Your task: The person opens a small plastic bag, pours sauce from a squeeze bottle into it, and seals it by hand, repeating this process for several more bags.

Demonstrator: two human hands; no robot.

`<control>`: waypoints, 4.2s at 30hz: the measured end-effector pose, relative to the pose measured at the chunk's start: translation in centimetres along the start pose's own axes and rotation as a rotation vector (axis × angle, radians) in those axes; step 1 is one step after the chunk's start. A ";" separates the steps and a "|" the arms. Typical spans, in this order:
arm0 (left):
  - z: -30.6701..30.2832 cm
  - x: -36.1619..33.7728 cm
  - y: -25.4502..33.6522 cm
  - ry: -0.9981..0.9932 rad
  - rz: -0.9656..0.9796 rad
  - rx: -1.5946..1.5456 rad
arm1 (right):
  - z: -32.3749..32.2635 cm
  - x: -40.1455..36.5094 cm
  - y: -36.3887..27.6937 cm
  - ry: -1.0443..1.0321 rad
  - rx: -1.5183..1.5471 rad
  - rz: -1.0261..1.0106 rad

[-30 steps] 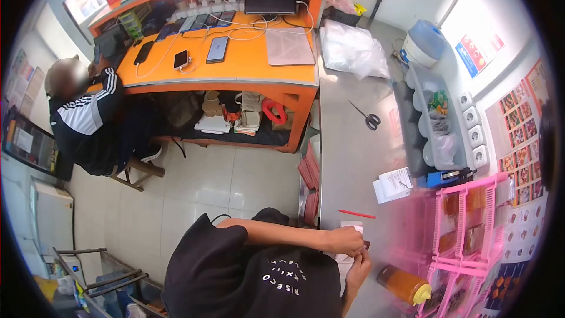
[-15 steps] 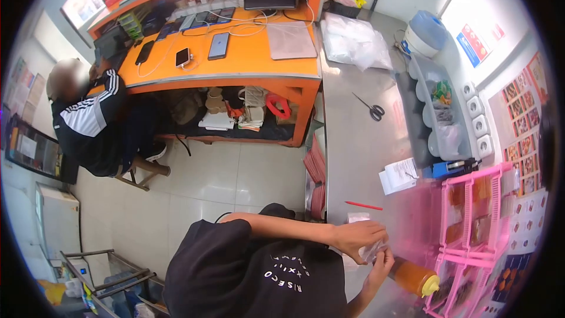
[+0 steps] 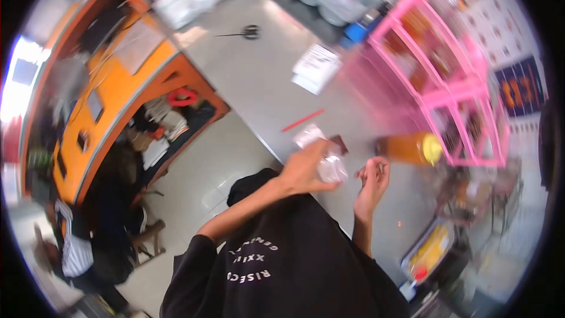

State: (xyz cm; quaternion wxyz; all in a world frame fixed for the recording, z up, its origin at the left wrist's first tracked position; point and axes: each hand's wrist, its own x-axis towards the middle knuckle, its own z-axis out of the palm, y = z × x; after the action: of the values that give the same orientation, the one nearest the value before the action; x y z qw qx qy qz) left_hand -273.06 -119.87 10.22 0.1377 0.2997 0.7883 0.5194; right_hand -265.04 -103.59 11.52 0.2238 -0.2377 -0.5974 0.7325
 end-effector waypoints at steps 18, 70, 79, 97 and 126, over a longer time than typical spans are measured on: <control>0.3 3.0 0.6 -0.030 0.119 0.037 | -10.6 10.9 3.8 0.378 -0.326 -0.473; 3.9 12.5 1.6 -0.061 0.355 -0.063 | -10.1 9.7 -11.6 0.035 -1.611 -1.147; 4.1 13.0 2.1 -0.078 0.343 -0.078 | -9.7 9.9 -6.9 0.151 -1.048 -0.683; 5.3 12.8 3.2 -0.048 0.250 -0.261 | -4.9 5.1 0.7 0.328 -0.969 -0.866; 3.3 13.7 3.0 -0.483 -0.031 -0.402 | -4.5 6.0 -1.0 0.012 -0.338 -0.222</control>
State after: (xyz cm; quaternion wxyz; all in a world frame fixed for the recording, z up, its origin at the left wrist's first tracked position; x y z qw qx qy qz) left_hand -281.08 -108.16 12.82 0.3855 0.3692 0.6189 0.5762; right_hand -266.98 -96.29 11.29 0.2637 -0.2091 -0.7331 0.5910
